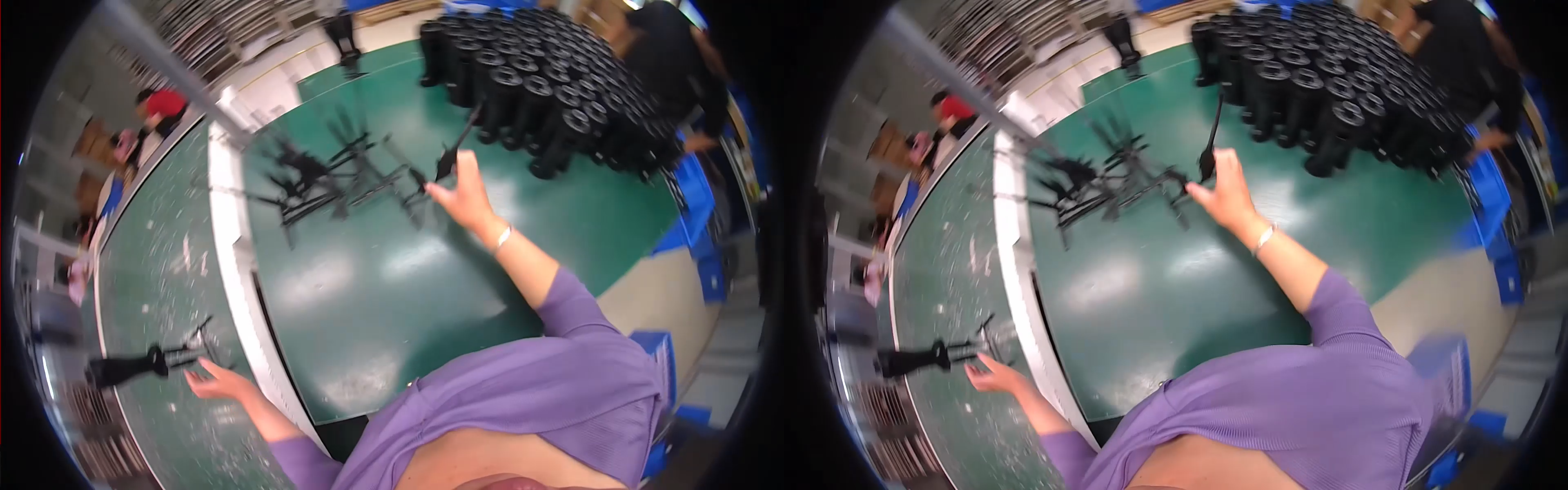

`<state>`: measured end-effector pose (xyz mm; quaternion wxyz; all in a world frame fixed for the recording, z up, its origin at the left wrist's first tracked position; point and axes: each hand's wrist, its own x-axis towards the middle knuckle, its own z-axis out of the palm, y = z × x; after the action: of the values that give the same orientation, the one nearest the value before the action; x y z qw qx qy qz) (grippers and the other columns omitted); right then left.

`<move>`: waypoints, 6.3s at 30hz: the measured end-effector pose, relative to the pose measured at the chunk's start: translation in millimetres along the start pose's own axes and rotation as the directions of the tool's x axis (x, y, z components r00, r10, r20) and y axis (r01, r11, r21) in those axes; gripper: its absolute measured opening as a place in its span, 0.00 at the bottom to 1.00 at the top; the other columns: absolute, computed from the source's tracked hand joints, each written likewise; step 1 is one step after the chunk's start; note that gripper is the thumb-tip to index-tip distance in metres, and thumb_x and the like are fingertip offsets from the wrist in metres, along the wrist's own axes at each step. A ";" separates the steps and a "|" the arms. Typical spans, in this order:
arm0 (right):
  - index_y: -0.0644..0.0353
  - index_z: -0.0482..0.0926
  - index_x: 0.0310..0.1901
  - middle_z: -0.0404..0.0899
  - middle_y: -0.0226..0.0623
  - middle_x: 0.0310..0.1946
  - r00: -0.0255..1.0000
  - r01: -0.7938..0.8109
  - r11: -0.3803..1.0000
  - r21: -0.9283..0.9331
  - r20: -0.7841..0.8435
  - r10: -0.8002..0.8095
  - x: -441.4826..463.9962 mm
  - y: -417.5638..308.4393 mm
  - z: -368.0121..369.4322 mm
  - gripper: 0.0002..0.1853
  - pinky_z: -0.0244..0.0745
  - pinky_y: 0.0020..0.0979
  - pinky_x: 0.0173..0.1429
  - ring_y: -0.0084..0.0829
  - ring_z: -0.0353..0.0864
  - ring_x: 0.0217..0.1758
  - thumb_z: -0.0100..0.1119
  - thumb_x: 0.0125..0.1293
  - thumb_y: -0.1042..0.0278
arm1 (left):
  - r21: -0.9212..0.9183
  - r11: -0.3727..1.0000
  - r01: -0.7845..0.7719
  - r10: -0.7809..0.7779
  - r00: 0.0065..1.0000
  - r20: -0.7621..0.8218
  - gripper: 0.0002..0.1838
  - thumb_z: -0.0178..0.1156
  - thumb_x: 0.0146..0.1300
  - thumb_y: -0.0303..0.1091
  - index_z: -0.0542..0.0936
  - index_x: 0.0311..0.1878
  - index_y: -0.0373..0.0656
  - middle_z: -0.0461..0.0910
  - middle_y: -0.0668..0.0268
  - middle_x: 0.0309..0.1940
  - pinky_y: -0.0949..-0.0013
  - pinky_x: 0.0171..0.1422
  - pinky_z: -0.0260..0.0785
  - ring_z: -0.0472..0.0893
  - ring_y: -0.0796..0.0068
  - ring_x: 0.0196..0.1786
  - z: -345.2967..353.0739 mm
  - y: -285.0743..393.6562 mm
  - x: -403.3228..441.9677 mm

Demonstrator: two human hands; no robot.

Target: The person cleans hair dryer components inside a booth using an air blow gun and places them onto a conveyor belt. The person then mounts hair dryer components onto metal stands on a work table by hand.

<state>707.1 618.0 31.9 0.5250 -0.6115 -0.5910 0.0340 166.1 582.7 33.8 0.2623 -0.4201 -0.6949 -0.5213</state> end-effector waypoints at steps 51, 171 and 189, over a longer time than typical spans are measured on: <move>0.68 0.67 0.57 0.77 0.50 0.45 0.849 -0.007 0.957 0.291 0.507 -0.147 -110.1 -63.3 -111.5 0.33 0.76 0.35 0.48 0.43 0.80 0.45 0.69 0.50 0.67 | -0.439 -0.047 0.897 0.722 0.334 0.606 0.64 0.74 0.37 0.54 0.44 0.73 0.47 0.62 0.57 0.65 0.54 0.68 0.58 0.64 0.57 0.66 -47.6 316.8 -145.2; 0.59 0.70 0.56 0.74 0.32 0.42 0.656 -0.662 0.746 0.074 -0.424 0.624 -222.9 70.5 -433.3 0.35 0.74 0.26 0.41 0.23 0.72 0.36 0.72 0.43 0.73 | -0.936 0.023 -0.352 0.931 -0.334 0.149 0.30 0.64 0.48 0.30 0.69 0.57 0.46 0.75 0.62 0.46 0.44 0.69 0.49 0.71 0.60 0.57 -21.2 725.0 -507.2; 0.57 0.75 0.47 0.80 0.35 0.39 0.990 -0.013 0.912 -0.410 0.126 0.071 -112.1 15.0 -358.1 0.27 0.77 0.32 0.38 0.37 0.81 0.39 0.70 0.41 0.68 | -0.855 -0.054 -0.515 0.932 -0.333 0.142 0.28 0.54 0.48 0.16 0.77 0.54 0.50 0.73 0.69 0.33 0.47 0.76 0.39 0.74 0.69 0.47 -103.8 593.2 -158.9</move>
<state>921.1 321.2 116.7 0.3428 -0.7164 -0.6065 -0.0366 748.0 496.6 238.5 0.0900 -0.9908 -0.0707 -0.0728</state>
